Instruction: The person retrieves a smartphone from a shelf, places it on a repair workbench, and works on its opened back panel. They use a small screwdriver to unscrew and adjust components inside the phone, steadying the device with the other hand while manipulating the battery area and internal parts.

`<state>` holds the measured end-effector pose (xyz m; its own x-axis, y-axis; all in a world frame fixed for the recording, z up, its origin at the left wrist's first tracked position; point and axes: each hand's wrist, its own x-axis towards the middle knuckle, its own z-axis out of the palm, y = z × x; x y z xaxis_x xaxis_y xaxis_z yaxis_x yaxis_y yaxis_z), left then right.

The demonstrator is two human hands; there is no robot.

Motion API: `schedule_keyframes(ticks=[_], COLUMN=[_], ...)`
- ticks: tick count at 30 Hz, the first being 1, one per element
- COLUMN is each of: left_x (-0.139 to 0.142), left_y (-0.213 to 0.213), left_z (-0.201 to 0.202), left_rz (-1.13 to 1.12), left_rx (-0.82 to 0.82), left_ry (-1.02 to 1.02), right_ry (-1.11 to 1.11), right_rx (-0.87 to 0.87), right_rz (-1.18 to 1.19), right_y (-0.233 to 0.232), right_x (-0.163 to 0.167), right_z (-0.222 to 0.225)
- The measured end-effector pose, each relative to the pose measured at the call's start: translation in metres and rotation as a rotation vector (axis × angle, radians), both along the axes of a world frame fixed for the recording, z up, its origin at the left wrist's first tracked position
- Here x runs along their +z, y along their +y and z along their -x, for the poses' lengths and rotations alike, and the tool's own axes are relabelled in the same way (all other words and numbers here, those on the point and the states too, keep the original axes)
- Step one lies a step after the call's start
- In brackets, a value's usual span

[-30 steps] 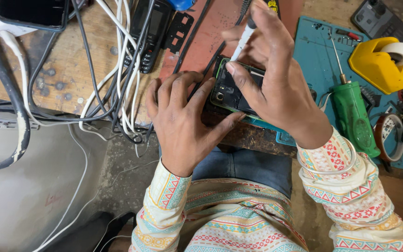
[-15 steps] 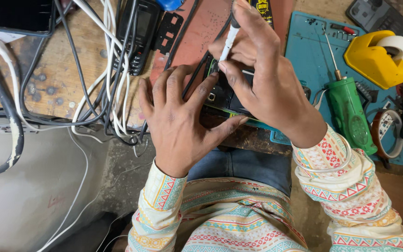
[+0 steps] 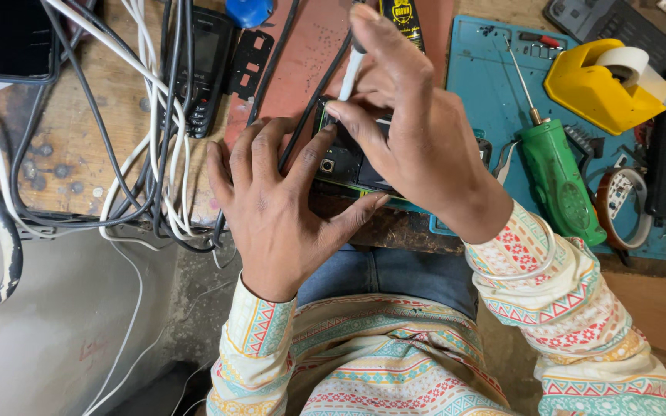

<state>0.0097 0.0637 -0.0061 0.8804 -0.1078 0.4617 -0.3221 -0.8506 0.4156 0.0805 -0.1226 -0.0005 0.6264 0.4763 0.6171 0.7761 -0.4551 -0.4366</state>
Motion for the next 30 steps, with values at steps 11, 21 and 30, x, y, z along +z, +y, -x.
schedule_keyframes(ticks=[11,21,30], left_x=[0.000,0.002,0.002], left_y=[-0.003,-0.004,-0.006], left_z=[0.000,0.001,0.004], left_rz=[-0.012,0.007,-0.005], left_rx=[0.005,0.011,0.013], left_ry=[-0.001,0.000,-0.010], right_ry=[0.043,-0.012,-0.017], right_rx=[0.075,-0.031,-0.052], right_rz=[-0.044,-0.024,-0.059], right_y=[-0.001,0.000,0.001], right_x=[0.004,0.004,-0.003], right_z=[-0.001,0.001,0.002])
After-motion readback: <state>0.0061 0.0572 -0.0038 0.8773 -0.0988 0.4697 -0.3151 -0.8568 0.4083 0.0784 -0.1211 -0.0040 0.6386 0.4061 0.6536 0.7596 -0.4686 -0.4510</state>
